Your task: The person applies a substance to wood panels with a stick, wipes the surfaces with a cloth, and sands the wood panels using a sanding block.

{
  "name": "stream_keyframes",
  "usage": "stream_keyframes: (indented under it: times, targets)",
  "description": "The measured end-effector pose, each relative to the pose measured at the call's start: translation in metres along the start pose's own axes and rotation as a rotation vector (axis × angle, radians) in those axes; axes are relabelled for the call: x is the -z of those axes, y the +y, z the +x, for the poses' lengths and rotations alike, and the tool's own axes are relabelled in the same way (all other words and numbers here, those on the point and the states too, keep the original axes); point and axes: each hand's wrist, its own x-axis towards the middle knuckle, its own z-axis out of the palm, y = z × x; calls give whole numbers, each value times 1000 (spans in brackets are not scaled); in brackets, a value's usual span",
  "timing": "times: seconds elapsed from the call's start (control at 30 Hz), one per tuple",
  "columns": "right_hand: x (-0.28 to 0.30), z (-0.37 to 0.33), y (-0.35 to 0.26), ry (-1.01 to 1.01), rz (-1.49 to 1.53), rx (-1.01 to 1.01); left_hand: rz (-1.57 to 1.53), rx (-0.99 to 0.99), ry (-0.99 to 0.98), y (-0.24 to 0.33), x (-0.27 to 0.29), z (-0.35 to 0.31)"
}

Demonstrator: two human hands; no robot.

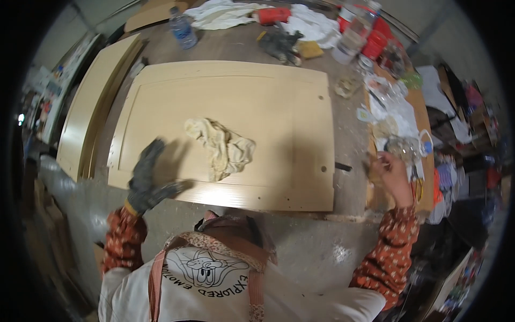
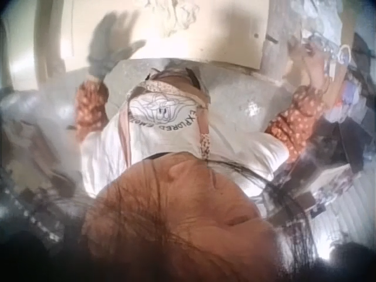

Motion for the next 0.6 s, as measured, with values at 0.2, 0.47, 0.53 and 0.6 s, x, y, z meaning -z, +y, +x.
stream_keyframes:
  times: [0.2, 0.47, 0.53, 0.6]
  targets:
    - [-85, 0, -139, -162, 110, 380, -540, 49, -147, 70, -62, 88]
    - [-177, -10, -228, -410, -280, 935, -2334, 298, 538, 50, -77, 52]
    - [-181, 1, -244, -378, -181, 1074, -1637, 283, 450, 30, -62, 23]
    - [-188, 14, -242, -421, -215, 1073, -1327, 191, 420, 15, -58, 7]
